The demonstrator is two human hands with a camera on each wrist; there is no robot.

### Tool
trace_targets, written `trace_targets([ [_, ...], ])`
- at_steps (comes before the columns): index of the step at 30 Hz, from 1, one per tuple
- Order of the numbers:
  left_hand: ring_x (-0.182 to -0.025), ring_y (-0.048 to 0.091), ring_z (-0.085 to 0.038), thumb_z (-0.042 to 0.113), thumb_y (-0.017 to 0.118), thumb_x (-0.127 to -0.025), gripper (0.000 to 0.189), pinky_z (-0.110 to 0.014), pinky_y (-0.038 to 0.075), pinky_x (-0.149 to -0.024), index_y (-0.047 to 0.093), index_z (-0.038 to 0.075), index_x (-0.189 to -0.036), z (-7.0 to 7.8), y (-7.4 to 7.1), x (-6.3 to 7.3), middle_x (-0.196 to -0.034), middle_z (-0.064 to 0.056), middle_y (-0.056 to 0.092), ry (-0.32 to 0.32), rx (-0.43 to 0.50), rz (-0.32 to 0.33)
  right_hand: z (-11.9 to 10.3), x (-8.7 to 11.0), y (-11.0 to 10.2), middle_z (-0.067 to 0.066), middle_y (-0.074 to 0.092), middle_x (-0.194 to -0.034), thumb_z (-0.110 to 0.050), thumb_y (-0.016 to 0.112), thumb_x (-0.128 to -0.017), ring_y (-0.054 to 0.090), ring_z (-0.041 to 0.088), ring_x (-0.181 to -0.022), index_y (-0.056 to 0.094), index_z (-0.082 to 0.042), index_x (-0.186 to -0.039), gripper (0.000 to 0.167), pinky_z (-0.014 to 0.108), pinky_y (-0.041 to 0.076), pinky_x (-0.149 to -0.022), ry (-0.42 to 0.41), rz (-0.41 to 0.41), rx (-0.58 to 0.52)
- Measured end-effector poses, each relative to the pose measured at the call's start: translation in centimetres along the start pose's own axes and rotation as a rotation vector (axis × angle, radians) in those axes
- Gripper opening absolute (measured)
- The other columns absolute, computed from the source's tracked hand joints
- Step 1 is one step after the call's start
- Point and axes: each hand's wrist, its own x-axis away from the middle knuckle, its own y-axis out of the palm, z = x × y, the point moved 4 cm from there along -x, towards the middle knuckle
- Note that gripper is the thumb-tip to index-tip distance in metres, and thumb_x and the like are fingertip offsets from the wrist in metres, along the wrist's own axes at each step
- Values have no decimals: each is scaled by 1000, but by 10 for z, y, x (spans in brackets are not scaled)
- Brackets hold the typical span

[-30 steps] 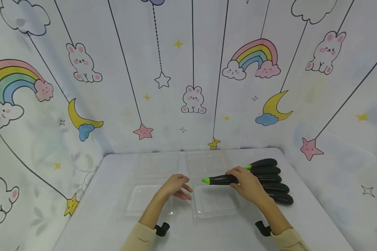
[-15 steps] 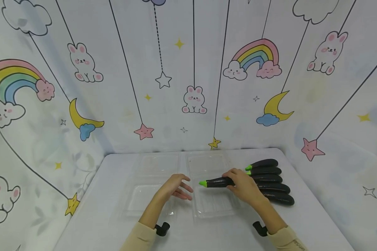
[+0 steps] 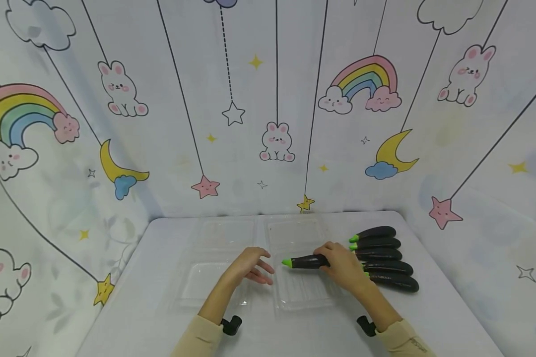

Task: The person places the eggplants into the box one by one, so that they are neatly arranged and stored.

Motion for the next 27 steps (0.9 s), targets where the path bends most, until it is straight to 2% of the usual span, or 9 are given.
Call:
trace_targets([
  [8, -75, 78, -34, 21, 59, -104, 49, -33, 65, -61, 51, -10, -141, 1, 0, 0, -98, -20, 76, 31, -69, -10, 2, -1, 12, 2, 73, -114, -18, 96, -74, 70, 24, -100, 76, -18, -115, 45, 40, 62, -76, -4, -22, 51],
  [15, -74, 77, -32, 4, 75, -90, 64, -36, 66, -64, 45, -11, -145, 2, 3, 3, -104, -25, 75, 23, -61, -7, -1, -1, 15, 4, 73, -114, -17, 96, -74, 70, 27, -99, 76, -17, -114, 45, 42, 62, -79, 10, -32, 56],
  [22, -80, 76, -30, -7, 74, -88, 69, -42, 66, -71, 38, -15, -146, 4, 10, 9, -108, -30, 72, 74, -44, -21, -2, 0, 17, 5, 74, -113, -17, 96, -73, 72, 28, -98, 76, -18, -113, 44, 43, 62, -78, 24, -32, 49],
  [27, -82, 75, -28, -13, 76, -84, 75, -43, 66, -74, 36, -14, -147, 3, 12, 12, -112, -30, 68, 76, -26, 8, -1, 0, 19, 5, 74, -112, -17, 96, -73, 72, 28, -98, 76, -18, -112, 44, 44, 62, -78, 18, -25, 51],
])
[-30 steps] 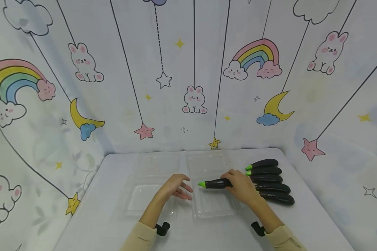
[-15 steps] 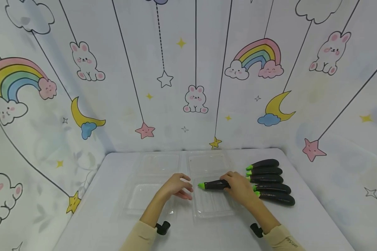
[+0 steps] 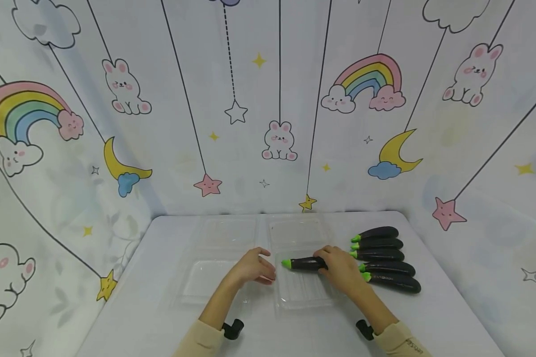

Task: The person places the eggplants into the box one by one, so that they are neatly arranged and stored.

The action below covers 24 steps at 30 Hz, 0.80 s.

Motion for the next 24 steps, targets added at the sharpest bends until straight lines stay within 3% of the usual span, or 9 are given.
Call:
trace_targets([
  [8, -81, 69, -28, -19, 75, -76, 89, -43, 66, -72, 30, -11, -153, -6, 11, 7, -117, -29, 60, 20, 45, 76, 0, 1, 0, 5, 74, -112, -15, 97, -72, 71, 28, -98, 77, -17, -112, 45, 45, 62, -78, -9, 32, -15],
  [16, -78, 72, -29, -20, 71, -78, 84, -42, 66, -69, 33, -10, -153, -6, 19, 14, -121, -31, 59, 65, 22, 140, 0, 1, -1, 5, 73, -115, -13, 97, -72, 69, 28, -103, 76, -16, -114, 46, 44, 61, -83, -6, 54, -24],
  [20, -87, 72, -36, -21, 68, -77, 82, -41, 66, -70, 35, -11, -151, -6, 19, 13, -123, -34, 57, 75, 21, 156, 1, 4, -7, 5, 72, -116, -17, 96, -75, 67, 28, -106, 76, -15, -115, 44, 44, 61, -83, 10, 76, -50],
  [24, -98, 68, -46, -22, 66, -77, 80, -39, 66, -70, 37, -12, -150, -5, 17, 11, -126, -35, 57, 74, 3, 174, 7, 10, -17, 4, 73, -115, -25, 93, -79, 68, 28, -108, 78, -16, -114, 39, 45, 62, -78, 30, 148, -73],
])
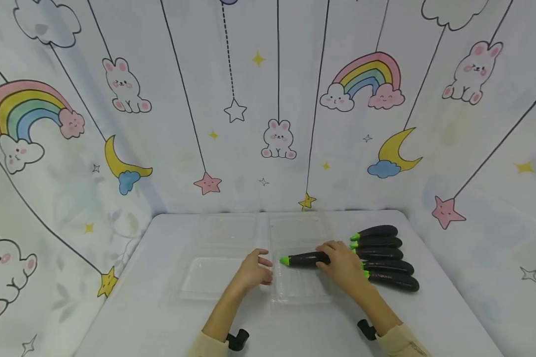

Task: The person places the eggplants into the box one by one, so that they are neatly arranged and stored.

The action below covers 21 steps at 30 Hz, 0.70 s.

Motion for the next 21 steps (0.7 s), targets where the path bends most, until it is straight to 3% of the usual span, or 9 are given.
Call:
trace_targets([
  [8, -101, 68, -47, -22, 64, -78, 76, -39, 66, -71, 39, -13, -149, 2, -2, 2, -125, -34, 58, -4, -8, 5, 32, 20, -33, 9, 72, -117, -21, 85, -87, 66, 33, -111, 78, -14, -112, 27, 53, 61, -78, 123, 136, -29],
  [12, -99, 69, -46, -21, 65, -80, 75, -40, 66, -72, 38, -13, -149, 2, -4, 2, -125, -34, 58, -7, 5, -10, 51, 32, -51, 12, 72, -117, -16, 85, -86, 67, 36, -109, 78, -10, -112, 28, 54, 61, -75, 136, 176, -45],
  [21, -94, 70, -46, -20, 71, -83, 77, -44, 66, -72, 37, -10, -152, 1, -7, -2, -124, -33, 60, -46, 41, -48, 87, 58, -72, 17, 71, -119, -14, 82, -88, 64, 44, -112, 77, -7, -113, 27, 63, 56, -81, 191, 141, -58],
])
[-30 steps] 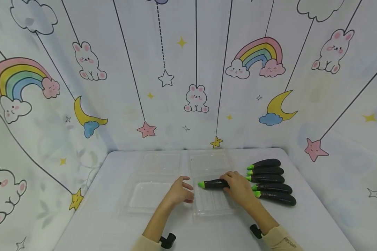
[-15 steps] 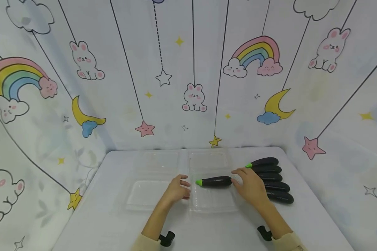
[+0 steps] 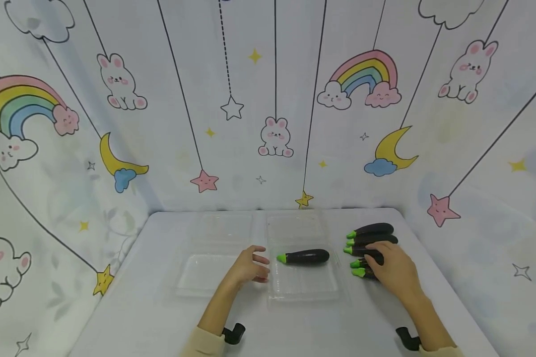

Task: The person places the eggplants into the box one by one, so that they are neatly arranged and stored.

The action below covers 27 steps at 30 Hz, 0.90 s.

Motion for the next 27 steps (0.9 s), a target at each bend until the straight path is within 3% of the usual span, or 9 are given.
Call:
trace_targets([
  [5, -93, 71, -46, -21, 71, -81, 78, -44, 66, -72, 38, -10, -152, -1, -1, -2, -124, -33, 60, 4, 4, 0, 18, 6, -5, 19, 70, -121, -18, 81, -90, 63, 47, -114, 76, -9, -114, 26, 66, 54, -81, 51, -34, 24],
  [12, -85, 72, -35, -20, 73, -81, 79, -45, 66, -71, 39, -8, -151, 0, 0, -2, -123, -32, 61, 5, 9, 8, 38, 16, -10, 21, 70, -120, -20, 81, -89, 63, 49, -111, 76, -10, -113, 27, 68, 53, -81, 102, -100, 45],
  [27, -90, 72, -40, -19, 72, -83, 76, -43, 67, -71, 40, -9, -151, -4, -1, -2, -124, -33, 61, 0, 18, 3, 54, 28, -15, 26, 67, -122, -22, 90, -79, 61, 52, -113, 75, -6, -116, 43, 69, 51, -89, 126, -280, 76],
])
